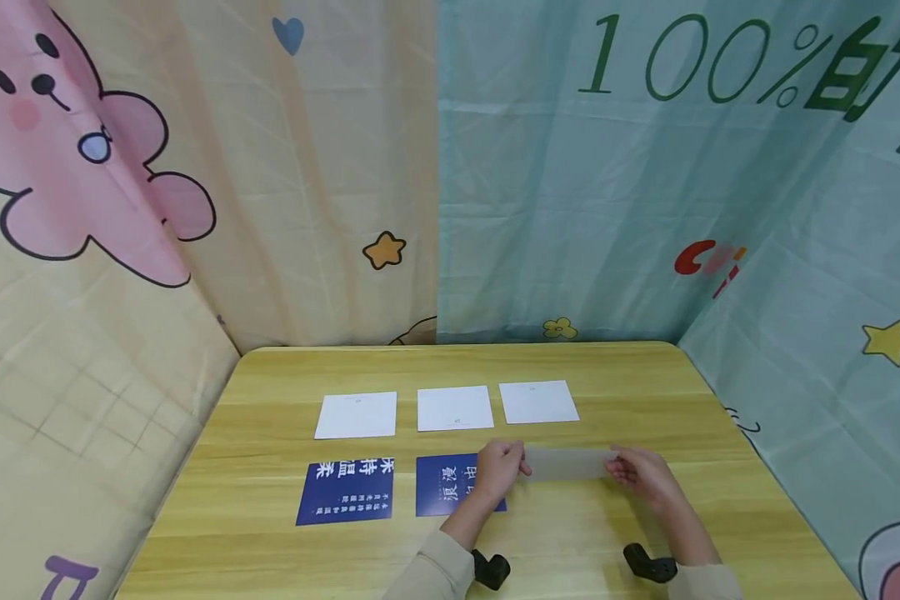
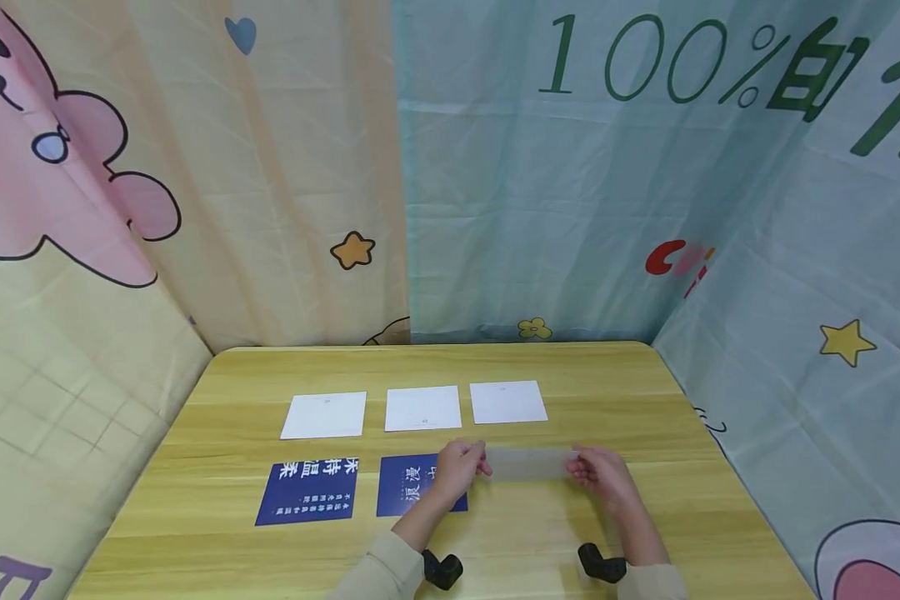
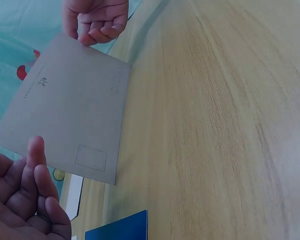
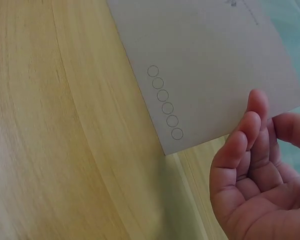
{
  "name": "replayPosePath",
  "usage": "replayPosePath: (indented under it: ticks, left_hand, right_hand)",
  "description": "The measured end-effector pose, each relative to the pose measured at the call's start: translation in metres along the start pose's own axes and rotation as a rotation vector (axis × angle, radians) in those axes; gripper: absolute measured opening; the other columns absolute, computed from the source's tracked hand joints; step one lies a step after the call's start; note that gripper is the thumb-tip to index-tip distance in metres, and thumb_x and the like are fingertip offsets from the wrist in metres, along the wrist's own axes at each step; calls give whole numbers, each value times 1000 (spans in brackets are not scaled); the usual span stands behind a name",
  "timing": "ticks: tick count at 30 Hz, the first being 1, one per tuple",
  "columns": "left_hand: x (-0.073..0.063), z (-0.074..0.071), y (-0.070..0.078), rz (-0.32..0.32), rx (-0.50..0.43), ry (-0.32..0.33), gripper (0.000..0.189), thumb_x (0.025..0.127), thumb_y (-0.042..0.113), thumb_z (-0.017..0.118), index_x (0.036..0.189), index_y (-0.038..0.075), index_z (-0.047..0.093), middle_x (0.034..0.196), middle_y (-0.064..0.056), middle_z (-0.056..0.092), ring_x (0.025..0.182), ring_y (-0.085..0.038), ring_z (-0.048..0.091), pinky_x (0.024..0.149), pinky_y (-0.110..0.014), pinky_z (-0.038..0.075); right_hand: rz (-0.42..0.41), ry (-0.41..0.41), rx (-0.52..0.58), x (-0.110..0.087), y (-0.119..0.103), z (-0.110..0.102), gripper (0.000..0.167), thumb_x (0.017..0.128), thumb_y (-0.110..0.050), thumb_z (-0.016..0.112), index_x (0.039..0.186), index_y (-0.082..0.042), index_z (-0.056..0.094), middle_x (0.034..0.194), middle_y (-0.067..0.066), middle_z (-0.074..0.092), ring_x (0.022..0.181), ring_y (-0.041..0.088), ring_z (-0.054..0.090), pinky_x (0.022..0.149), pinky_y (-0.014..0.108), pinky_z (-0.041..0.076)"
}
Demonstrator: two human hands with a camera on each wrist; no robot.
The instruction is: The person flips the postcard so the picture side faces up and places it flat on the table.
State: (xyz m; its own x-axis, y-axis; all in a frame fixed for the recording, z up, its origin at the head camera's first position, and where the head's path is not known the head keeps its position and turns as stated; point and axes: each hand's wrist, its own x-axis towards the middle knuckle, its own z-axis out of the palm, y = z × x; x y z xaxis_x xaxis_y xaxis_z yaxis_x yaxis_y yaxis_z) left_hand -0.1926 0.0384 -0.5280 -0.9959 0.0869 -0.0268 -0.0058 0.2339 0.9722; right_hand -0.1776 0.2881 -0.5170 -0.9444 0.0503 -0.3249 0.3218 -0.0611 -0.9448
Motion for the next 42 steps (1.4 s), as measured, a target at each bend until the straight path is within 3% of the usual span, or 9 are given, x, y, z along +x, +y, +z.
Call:
replayPosePath:
  ticks: [6, 10, 15, 19, 22, 27, 31, 36, 42]
  left_hand:
    - [-4, -2, 0, 11, -69, -46, 34, 92, 14, 49, 71, -5, 67, 58, -2, 63, 55, -15, 59, 42, -19, 29]
    - [-8, -2, -1, 14, -73, -60, 31, 90, 13, 49, 70, -1, 69, 60, -3, 64, 56, -17, 62, 39, -19, 26]
    - [-10, -2, -5, 24, -25, -60, 32, 87, 11, 49, 63, 3, 69, 56, 1, 62, 51, -21, 58, 37, -19, 22]
    - [-11, 1, -8, 16, 24, -55, 34, 87, 11, 51, 57, 5, 67, 52, 6, 59, 39, -10, 43, 36, -20, 21]
    - [-11, 5, -9, 11, 64, -51, 37, 87, 13, 51, 54, 8, 65, 51, 7, 58, 36, -6, 33, 35, -20, 22]
    - [-11, 8, -12, 42, 156, -20, 41, 89, 15, 53, 49, 9, 61, 55, 7, 60, 38, -6, 35, 39, -21, 26]
    - [-13, 8, -12, 83, 218, -30, 47, 90, 15, 54, 44, 10, 49, 43, 9, 46, 35, -5, 31, 38, -20, 24]
    - [-16, 8, -12, 137, 333, -51, 50, 90, 16, 53, 46, 17, 31, 39, 11, 23, 34, -5, 23, 36, -19, 19]
    - [-18, 10, -13, 234, 553, -46, 48, 86, 14, 54, 46, 19, 29, 41, 12, 18, 37, -5, 22, 37, -21, 19]
  right_hand:
    - [5, -35, -94, -7, 1, -3, 21, 93, -15, 52, 86, 3, 61, 70, 2, 62, 66, 12, 58, 63, 27, 49]
    - [-22, -55, -152, -12, 3, -3, 21, 92, -15, 53, 80, 0, 61, 70, 4, 61, 65, 13, 57, 61, 28, 48]
    - [-18, -43, -195, -16, 6, -1, 23, 92, -15, 53, 71, -6, 58, 72, 2, 57, 66, 14, 57, 60, 29, 47]
    - [-6, 28, -212, -16, 9, 2, 26, 90, -11, 55, 65, -7, 52, 68, 1, 51, 60, 13, 52, 58, 28, 47]
    - [10, 89, -243, -14, 12, 2, 26, 88, -9, 57, 62, -6, 52, 64, 2, 48, 58, 12, 48, 56, 28, 47]
    - [33, 138, -382, -9, 21, 2, 24, 86, -18, 62, 67, -4, 58, 65, 1, 49, 60, 14, 46, 56, 28, 46]
    - [23, 182, -499, -7, 25, 4, 25, 81, -26, 70, 75, -2, 64, 64, -1, 50, 58, 15, 45, 53, 28, 42]
    - [-57, 202, -629, -7, 26, 10, 26, 79, -23, 71, 79, 1, 64, 64, 1, 51, 58, 18, 44, 52, 30, 36]
    - [-163, 211, -785, -7, 27, 17, 22, 79, -19, 70, 71, -1, 60, 61, -1, 51, 56, 16, 44, 53, 29, 34]
